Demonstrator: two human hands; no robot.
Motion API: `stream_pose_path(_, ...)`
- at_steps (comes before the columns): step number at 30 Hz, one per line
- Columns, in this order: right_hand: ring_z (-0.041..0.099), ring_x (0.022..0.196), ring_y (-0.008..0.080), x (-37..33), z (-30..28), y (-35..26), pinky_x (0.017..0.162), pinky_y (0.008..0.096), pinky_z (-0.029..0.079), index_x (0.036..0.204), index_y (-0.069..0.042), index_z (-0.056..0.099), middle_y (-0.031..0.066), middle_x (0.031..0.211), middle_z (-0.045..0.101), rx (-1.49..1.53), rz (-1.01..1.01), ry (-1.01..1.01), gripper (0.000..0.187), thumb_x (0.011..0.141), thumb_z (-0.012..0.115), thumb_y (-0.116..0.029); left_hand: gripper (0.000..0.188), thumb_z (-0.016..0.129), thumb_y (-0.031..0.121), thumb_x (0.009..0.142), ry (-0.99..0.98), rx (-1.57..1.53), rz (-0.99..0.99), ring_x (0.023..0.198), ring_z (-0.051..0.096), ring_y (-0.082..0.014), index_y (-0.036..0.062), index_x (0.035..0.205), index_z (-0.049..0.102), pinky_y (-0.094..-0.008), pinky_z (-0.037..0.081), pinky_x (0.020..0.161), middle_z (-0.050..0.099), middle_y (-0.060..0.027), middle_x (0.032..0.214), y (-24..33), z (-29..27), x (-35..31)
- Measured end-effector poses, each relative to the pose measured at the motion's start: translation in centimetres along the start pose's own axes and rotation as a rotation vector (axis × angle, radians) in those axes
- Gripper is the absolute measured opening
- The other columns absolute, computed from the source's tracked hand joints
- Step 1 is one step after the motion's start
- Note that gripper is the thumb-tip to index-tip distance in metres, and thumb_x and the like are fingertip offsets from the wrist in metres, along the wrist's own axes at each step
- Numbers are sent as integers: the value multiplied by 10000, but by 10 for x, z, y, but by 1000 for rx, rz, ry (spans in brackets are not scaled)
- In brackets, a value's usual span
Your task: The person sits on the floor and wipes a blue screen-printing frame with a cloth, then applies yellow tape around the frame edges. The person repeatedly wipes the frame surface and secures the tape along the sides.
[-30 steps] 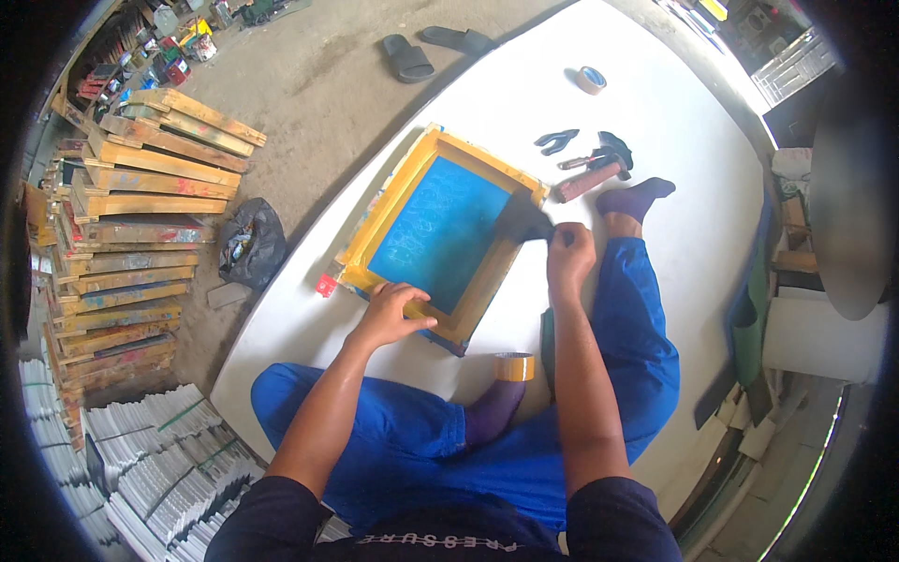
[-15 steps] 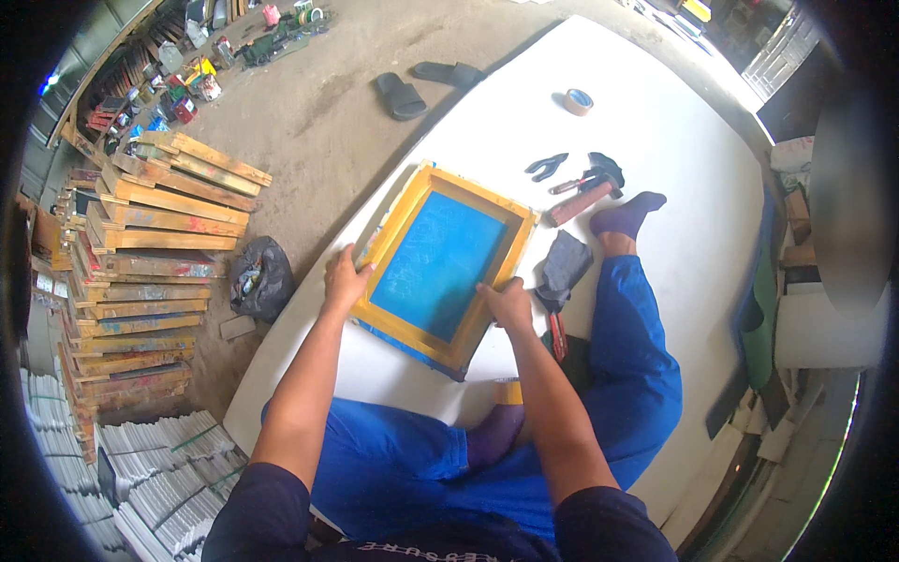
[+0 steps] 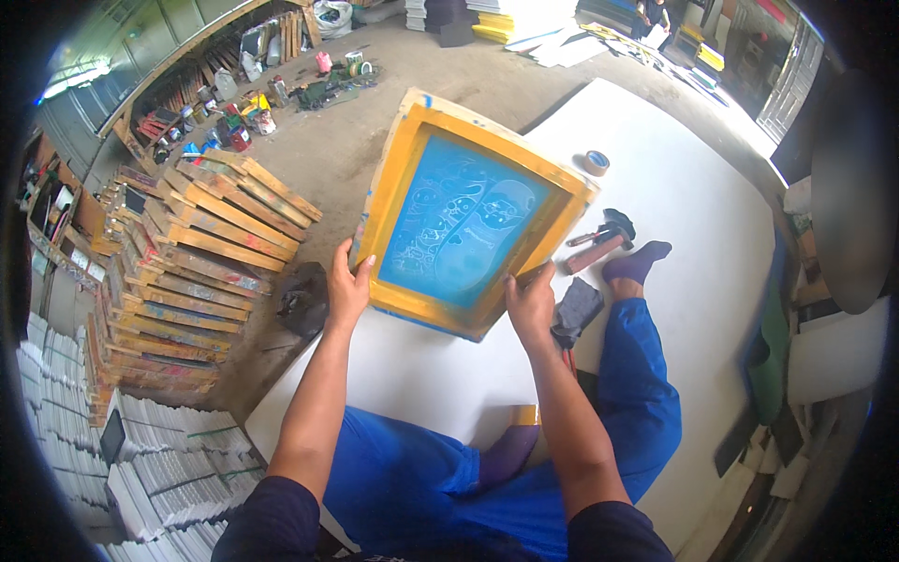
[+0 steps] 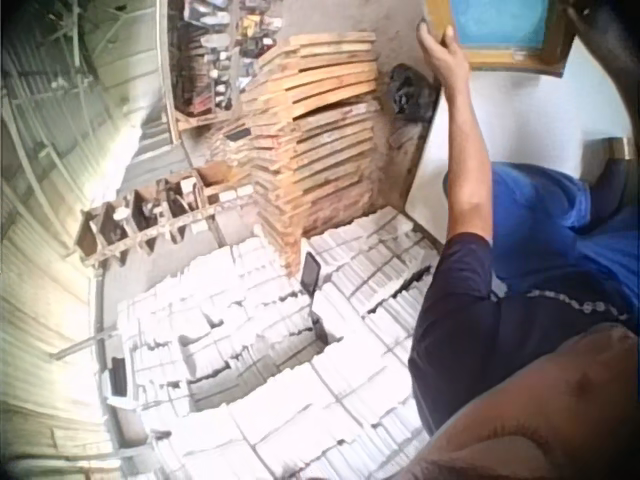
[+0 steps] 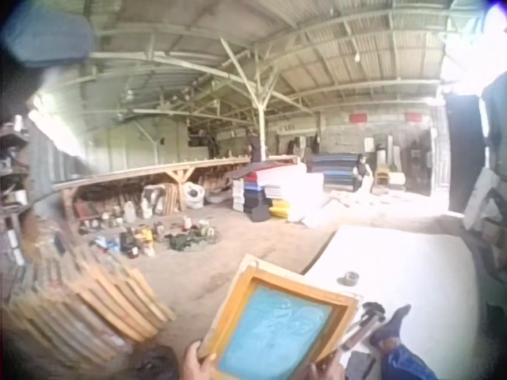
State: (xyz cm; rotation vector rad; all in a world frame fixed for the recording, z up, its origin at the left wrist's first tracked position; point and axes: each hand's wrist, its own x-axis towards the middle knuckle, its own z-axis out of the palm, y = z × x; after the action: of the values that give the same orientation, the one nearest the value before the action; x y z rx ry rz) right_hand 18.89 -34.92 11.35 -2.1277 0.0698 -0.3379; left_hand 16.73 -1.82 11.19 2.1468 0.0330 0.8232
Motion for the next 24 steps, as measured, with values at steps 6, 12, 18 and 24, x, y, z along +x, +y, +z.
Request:
stream_pose_path(6, 739, 1034, 422, -30, 38, 52, 880, 444, 568, 1278, 22, 326, 321, 1113, 717, 307, 82, 91, 538, 978, 721, -187, 523, 743, 58, 920, -67, 56, 262, 1303, 587, -446, -2, 1390, 521, -483, 501, 1067, 601, -245, 1398, 32, -24, -15)
stream_pose_path(12, 725, 1062, 435, -52, 30, 32, 890, 459, 563, 1332, 28, 321, 343, 1213, 672, 373, 121, 94, 583, 974, 732, -178, 544, 725, -11, 897, -20, 29, 268, 1322, 575, -449, 5, 1398, 513, -482, 484, 1097, 589, -251, 1427, 36, -43, -44)
stream_pose_path(18, 706, 1126, 426, -42, 26, 60, 932, 462, 547, 1362, 13, 320, 319, 1254, 647, 295, 164, 84, 600, 971, 733, -181, 545, 792, 46, 884, -95, -87, 103, 1289, 628, -393, 2, 1376, 561, -450, 533, 1038, 651, -240, 1352, 51, -39, -45)
stream_pose_path(24, 748, 829, 237, -33, 22, 63, 715, 341, 584, 1280, -19, 346, 217, 918, 746, 368, 10, 102, 535, 1004, 728, -272, 604, 738, 454, 956, 83, -72, 322, 1024, 649, -390, -32, 1300, 634, -469, 519, 877, 669, -185, 1099, 119, -39, -3)
